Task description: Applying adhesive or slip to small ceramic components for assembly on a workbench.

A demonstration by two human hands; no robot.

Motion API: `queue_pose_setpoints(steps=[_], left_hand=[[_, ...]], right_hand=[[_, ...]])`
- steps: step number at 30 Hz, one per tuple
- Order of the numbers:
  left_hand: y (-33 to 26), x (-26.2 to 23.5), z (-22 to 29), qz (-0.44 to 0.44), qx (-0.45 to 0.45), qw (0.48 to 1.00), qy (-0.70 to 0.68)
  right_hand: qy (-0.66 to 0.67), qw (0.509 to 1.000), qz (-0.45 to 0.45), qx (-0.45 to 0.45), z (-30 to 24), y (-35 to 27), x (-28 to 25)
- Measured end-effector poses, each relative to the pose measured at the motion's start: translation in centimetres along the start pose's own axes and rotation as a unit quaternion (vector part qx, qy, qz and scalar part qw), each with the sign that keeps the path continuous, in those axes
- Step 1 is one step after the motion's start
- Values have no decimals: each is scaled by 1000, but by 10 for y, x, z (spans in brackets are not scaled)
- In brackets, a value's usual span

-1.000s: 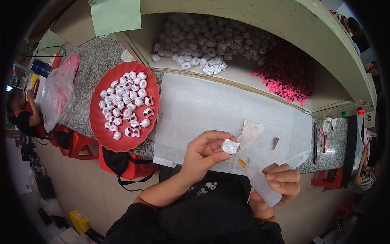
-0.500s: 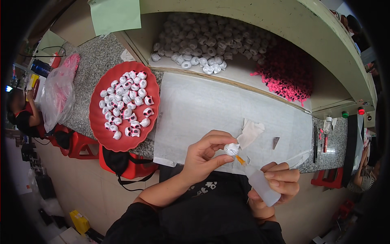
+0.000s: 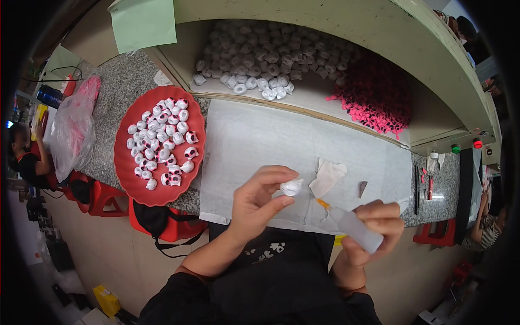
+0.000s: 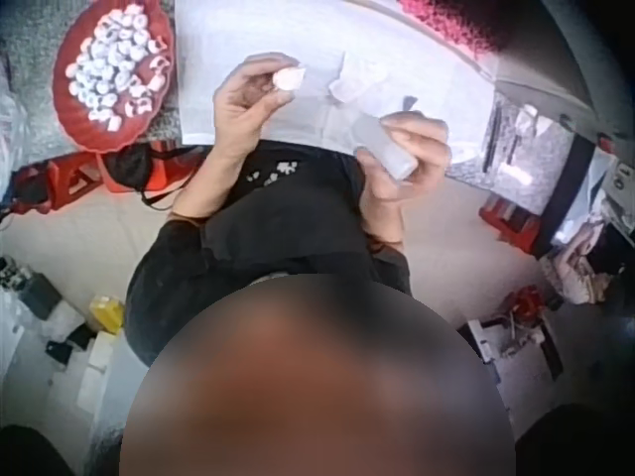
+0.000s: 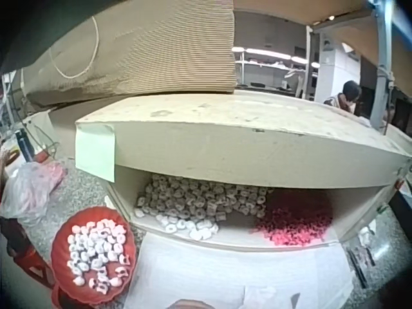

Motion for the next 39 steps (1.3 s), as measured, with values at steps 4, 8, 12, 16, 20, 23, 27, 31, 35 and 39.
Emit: queue_pose_setpoints(steps=[4, 8, 12, 16, 20, 23, 27, 31, 35, 39], left_hand=[[8, -44, 17, 91, 48, 995, -4], [9, -60, 26, 118, 60, 991, -6], [3, -65, 25, 132, 54, 990, -11], [0, -72, 25, 143, 48, 988, -11], [1, -75, 22, 143, 42, 989, -4], [7, -64, 13, 122, 25, 992, -36], [12, -43, -4, 92, -19, 994, -56], [9, -7, -24, -9, -85, 992, -96], [4, 14, -31, -60, -86, 992, -75], [1, 8, -35, -31, -90, 993, -65]], right_hand=[[58, 985, -22, 159, 69, 16, -20], [41, 953, -82, 290, 145, 38, -16], [-322, 920, -190, 115, 173, 78, 4], [-420, 867, -264, 53, 176, 75, 31], [-388, 873, -284, 83, 167, 57, 30], [-391, 884, -257, 19, 157, 52, 19], [-269, 941, -193, 70, 137, 42, 13], [17, 911, -133, 390, 127, -3, 29], [150, 866, -129, 459, 127, -28, 41], [255, 845, -24, 470, 135, -39, 44]])
Point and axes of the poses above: each hand's wrist, its own y-axis towards the middle knuckle, its own x-axis out of the palm, z = x × y, the point moved 10 cm from there along y, towards the middle knuckle, and after that the axes turned 7 degrees about y, right-handed, at the moved point
